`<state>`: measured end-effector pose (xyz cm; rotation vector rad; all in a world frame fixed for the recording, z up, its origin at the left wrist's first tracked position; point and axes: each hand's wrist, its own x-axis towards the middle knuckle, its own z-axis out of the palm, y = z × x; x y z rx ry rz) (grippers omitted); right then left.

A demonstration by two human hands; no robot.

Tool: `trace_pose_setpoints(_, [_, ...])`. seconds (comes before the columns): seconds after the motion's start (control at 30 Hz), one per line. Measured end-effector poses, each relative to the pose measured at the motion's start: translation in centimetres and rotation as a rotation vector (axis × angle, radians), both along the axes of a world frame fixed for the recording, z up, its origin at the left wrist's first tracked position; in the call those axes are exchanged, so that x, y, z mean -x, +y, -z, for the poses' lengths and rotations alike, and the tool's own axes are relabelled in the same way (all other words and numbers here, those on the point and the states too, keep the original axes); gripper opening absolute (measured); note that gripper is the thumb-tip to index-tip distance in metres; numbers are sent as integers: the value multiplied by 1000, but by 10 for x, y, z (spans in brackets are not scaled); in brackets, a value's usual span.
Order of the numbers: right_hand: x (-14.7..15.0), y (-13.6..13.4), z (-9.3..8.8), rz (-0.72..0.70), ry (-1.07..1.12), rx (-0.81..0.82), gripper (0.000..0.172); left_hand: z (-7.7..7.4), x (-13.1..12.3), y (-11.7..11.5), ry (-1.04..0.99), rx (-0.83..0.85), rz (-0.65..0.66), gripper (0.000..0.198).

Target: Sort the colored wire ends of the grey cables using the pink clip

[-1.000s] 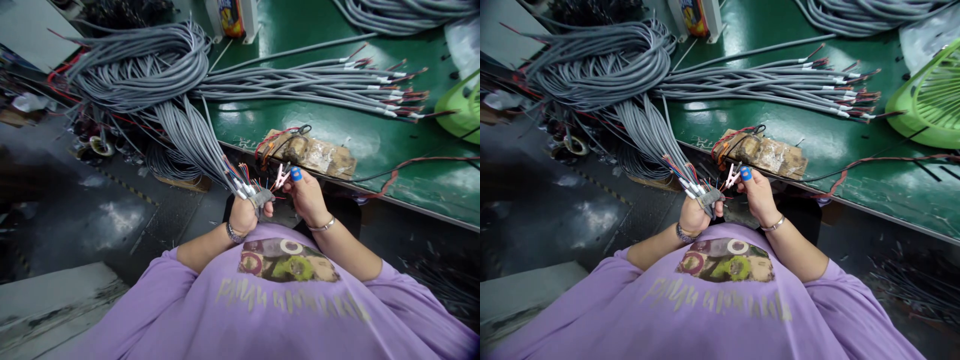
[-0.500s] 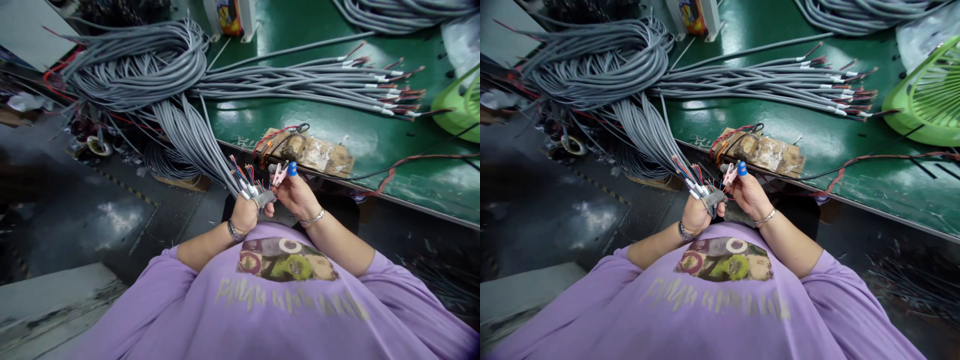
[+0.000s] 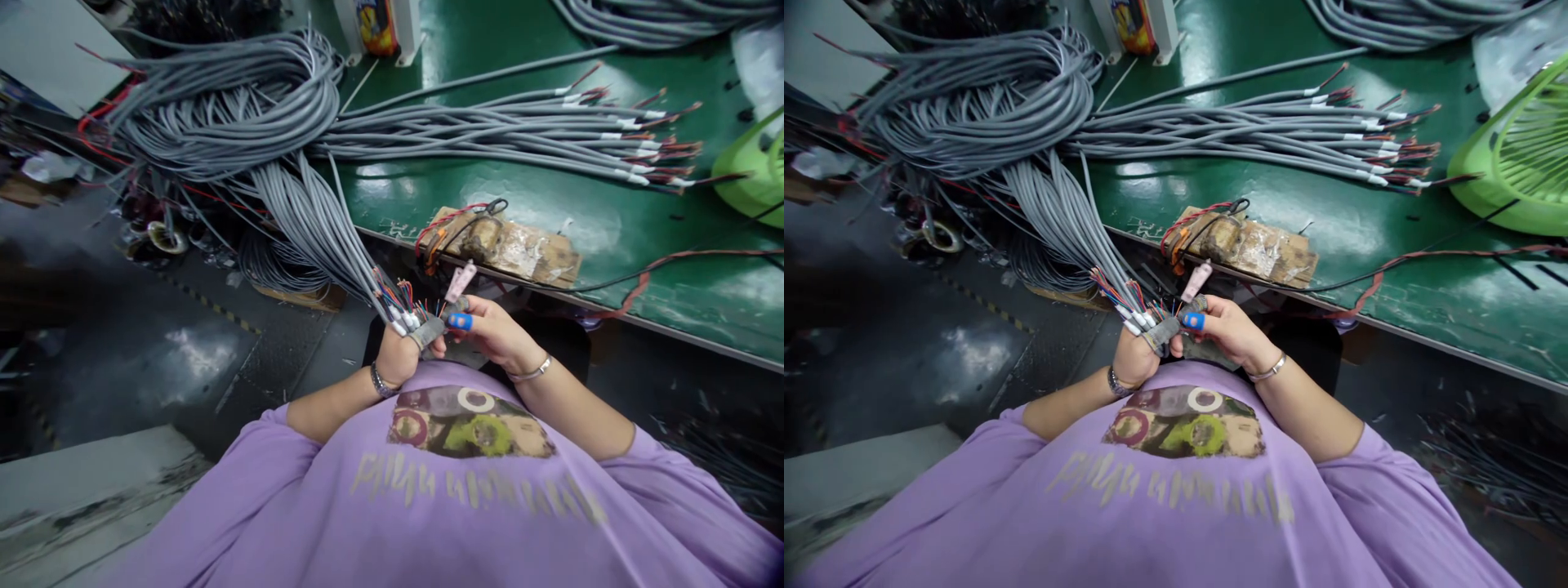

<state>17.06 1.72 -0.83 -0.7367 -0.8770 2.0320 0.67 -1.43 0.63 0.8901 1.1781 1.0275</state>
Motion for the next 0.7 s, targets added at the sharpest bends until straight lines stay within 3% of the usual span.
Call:
trace_pose_setpoints(0.2, [3, -4, -7, -57, 17, -39, 26, -11, 2, -1, 127, -21, 192, 38])
trace_pose_setpoints(0.33, [6, -6, -8, 84, -34, -12, 28, -5, 2, -2, 60, -20, 93, 42])
trace_pose_setpoints(0.47, [3, -3, -1, 119, -59, -4, 28, 3, 2, -1, 14, 18, -10, 42])
trace_pose_setpoints(0.7, [1, 17, 7, 177, 57, 184, 51, -9, -2, 3, -73, 40, -15, 35])
